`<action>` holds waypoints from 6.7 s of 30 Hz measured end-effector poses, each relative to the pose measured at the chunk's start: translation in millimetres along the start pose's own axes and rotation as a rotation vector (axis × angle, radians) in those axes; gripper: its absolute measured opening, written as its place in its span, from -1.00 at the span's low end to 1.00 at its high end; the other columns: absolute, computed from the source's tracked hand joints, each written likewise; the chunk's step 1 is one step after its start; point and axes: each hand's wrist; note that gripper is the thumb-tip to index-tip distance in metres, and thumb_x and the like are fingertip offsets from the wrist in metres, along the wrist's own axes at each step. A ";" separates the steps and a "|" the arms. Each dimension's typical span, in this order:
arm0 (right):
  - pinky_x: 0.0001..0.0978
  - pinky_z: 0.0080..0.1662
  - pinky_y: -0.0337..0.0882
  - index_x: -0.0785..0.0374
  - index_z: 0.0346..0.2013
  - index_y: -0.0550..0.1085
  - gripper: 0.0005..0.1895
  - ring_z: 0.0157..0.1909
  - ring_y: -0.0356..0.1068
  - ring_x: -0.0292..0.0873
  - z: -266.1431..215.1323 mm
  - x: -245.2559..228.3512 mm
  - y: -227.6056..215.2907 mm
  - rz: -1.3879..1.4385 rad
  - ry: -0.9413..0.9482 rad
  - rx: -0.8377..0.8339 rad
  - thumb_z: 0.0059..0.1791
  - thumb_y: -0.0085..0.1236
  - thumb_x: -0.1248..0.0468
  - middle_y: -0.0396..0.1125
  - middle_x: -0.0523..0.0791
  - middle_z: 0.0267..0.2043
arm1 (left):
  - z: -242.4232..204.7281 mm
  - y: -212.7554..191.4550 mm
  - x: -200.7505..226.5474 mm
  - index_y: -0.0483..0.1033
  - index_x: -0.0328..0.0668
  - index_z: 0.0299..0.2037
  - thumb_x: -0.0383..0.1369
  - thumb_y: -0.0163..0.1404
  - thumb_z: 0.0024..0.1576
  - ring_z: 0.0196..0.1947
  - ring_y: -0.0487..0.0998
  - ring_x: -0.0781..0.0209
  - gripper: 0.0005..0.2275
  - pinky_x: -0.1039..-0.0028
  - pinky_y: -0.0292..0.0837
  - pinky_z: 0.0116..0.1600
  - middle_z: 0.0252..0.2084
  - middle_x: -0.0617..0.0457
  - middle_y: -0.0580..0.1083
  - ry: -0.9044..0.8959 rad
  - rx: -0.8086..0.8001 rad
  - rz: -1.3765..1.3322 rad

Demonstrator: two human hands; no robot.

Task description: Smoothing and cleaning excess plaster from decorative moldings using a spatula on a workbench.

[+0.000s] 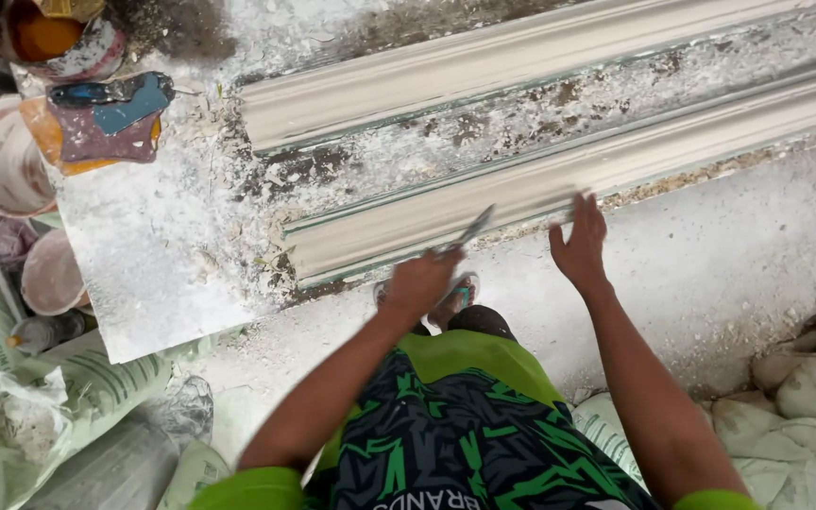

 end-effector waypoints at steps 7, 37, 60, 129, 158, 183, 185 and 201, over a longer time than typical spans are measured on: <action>0.16 0.50 -0.19 0.34 0.55 -0.05 -0.18 0.60 -0.20 0.31 7.8 11.6 1.8 -0.032 -0.047 0.035 0.08 0.04 0.18 -0.18 0.25 0.59 | -24.7 -6.5 -28.5 0.50 0.25 0.18 -0.36 0.01 0.17 -0.39 0.64 -0.04 -0.64 0.18 0.55 -0.39 -0.16 -0.01 0.56 0.115 0.194 0.023; 0.12 0.36 0.13 0.29 0.35 0.29 -0.46 0.45 0.06 0.24 17.6 260.3 -116.3 0.098 0.169 0.046 0.07 0.07 0.29 0.15 0.14 0.40 | 193.3 116.0 167.7 0.52 0.15 0.12 -0.38 -0.07 0.20 -0.46 0.61 -0.13 -0.70 0.07 0.51 -0.44 -0.38 -0.10 0.54 0.076 0.227 0.078; 0.16 0.46 -0.10 0.25 0.54 -0.01 -0.22 0.61 -0.25 0.29 156.9 406.2 -215.8 0.110 -0.048 0.029 0.07 0.05 0.32 -0.24 0.20 0.62 | 354.9 155.8 362.9 0.50 0.32 0.21 -0.43 -0.06 0.14 -0.61 0.59 -0.09 -0.56 0.16 0.48 -0.60 -0.34 -0.18 0.53 0.052 0.189 0.121; 0.29 0.48 -0.08 0.31 0.50 0.09 -0.27 0.59 -0.25 0.36 451.2 1149.8 -596.4 0.036 0.002 0.175 0.04 0.07 0.41 -0.22 0.24 0.61 | 932.3 462.1 918.3 0.55 0.28 0.13 -0.29 0.03 0.20 -0.39 0.63 0.02 -0.71 0.16 0.53 -0.38 -0.30 0.00 0.51 0.095 0.304 0.218; 0.07 0.46 0.16 0.22 0.52 0.06 -0.29 0.56 -0.02 0.26 549.8 1351.3 -744.9 0.005 -0.045 -0.029 0.06 -0.06 0.42 -0.06 0.17 0.53 | 1000.9 461.9 994.2 0.51 0.40 0.16 -0.23 0.01 0.15 -0.60 0.58 0.03 -0.65 0.24 0.45 -0.59 -0.34 -0.04 0.51 0.041 0.198 0.274; -0.32 0.17 0.43 0.28 0.28 0.42 -0.49 0.15 0.46 -0.08 628.1 1519.6 -780.3 0.420 0.045 -0.189 0.02 -0.09 0.48 0.44 0.06 0.17 | 1188.8 568.5 1185.5 0.52 0.28 0.11 -0.30 -0.07 0.21 -0.53 0.61 0.00 -0.72 0.15 0.49 -0.52 -0.39 -0.03 0.48 0.042 0.205 0.188; -0.33 0.17 0.43 0.29 0.29 0.42 -0.48 0.14 0.46 -0.09 629.7 1526.1 -781.4 0.461 0.055 -0.213 0.01 -0.10 0.50 0.44 0.04 0.18 | 1172.5 534.1 1182.1 0.50 0.27 0.15 -0.30 -0.06 0.18 -0.56 0.61 -0.03 -0.67 0.15 0.50 -0.55 -0.40 -0.05 0.48 0.010 0.133 0.197; -0.24 0.25 0.29 0.25 0.39 0.31 -0.30 0.34 0.31 -0.04 641.4 1527.5 -801.3 0.733 0.207 -0.496 -0.09 -0.14 0.55 0.31 -0.02 0.35 | 1238.4 592.3 1215.9 0.51 0.25 0.14 -0.22 0.01 0.20 -0.56 0.59 0.01 -0.71 0.15 0.49 -0.55 -0.43 -0.03 0.50 0.088 0.200 0.228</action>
Point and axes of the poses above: each hand's wrist, its own z-axis towards the middle knuckle, its own y-axis out of the palm, x = y × z
